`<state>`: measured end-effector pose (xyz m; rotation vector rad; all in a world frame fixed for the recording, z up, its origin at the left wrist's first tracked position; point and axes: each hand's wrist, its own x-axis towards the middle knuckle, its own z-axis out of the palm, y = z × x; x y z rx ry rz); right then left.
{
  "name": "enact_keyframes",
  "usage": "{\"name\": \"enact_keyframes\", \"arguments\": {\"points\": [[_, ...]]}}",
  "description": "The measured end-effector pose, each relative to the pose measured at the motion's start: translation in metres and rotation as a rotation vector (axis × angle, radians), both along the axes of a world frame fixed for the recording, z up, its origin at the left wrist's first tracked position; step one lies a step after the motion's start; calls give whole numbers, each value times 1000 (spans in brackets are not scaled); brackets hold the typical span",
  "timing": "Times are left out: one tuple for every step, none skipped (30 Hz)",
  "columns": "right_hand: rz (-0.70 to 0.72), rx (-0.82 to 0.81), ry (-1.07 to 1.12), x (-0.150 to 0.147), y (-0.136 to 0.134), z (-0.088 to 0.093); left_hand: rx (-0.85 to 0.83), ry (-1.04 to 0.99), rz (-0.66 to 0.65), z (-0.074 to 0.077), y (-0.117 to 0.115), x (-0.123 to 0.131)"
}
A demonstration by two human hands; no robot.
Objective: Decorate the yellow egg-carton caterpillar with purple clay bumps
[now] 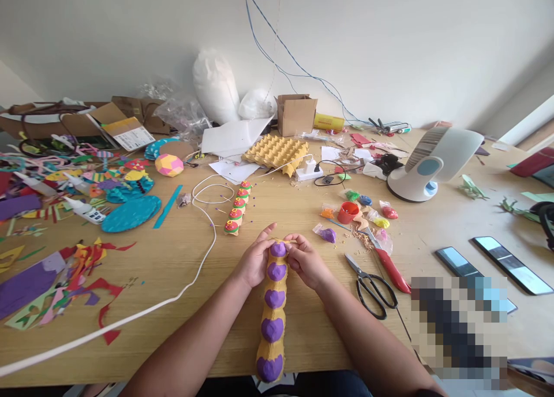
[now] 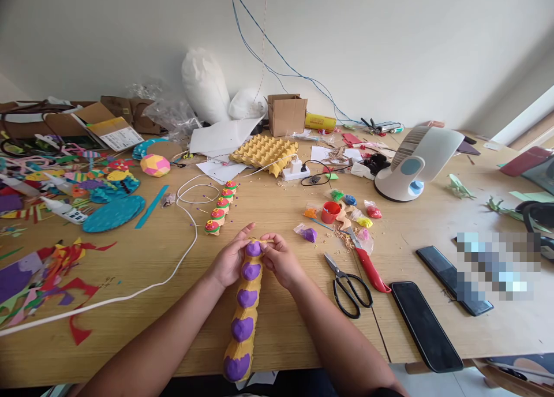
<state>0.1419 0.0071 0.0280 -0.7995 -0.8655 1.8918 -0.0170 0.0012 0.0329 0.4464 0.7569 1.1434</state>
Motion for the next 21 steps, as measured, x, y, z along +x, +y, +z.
{"name": "enact_keyframes", "arguments": {"points": [[0,-8,4,0,0,0,0,-1,5,0,0,0],[0,-15,9,0,0,0,1,1,9,1,0,1],[0,-19,14,0,1,0,3,3,14,1,0,1],[-2,-22,20,0,1,1,6,3,16,1,0,1],[-4,-23,26,0,1,1,6,-2,16,1,0,0],[-7,-25,31,1,1,1,4,-13,12,1,-1,0],[-8,-26,34,1,1,2,0,-25,4,1,-1,-1],[-7,-27,36,1,0,2,-1,-34,-7,1,-1,-1],[-5,-27,37,1,0,2,1,-38,-17,1,-1,-2],[-2,-26,34,1,0,3,6,-35,-25,0,-1,-3],[0,-23,31,1,0,3,14,-26,-28,0,-1,-3],[1,-21,27,1,0,3,21,-17,-27,0,-1,-3],[1,-19,22,1,0,2,24,-10,-24,0,-1,-3],[1,-17,17,1,0,2,24,-7,-19,0,-1,-3],[0,-15,14,1,0,2,23,-6,-12,0,-1,-2],[-2,-12,12,1,1,2,22,-5,-4,0,-1,-2],[-3,-8,12,1,1,1,20,-5,7,0,-1,-1],[-4,-4,13,1,1,1,16,-5,19,0,-1,0],[-4,-1,14,1,1,0,9,-5,33,0,-1,1],[-3,1,15,1,2,0,1,-3,45,1,-1,2],[-2,2,16,1,2,0,-8,-1,55,1,-1,2]]}}
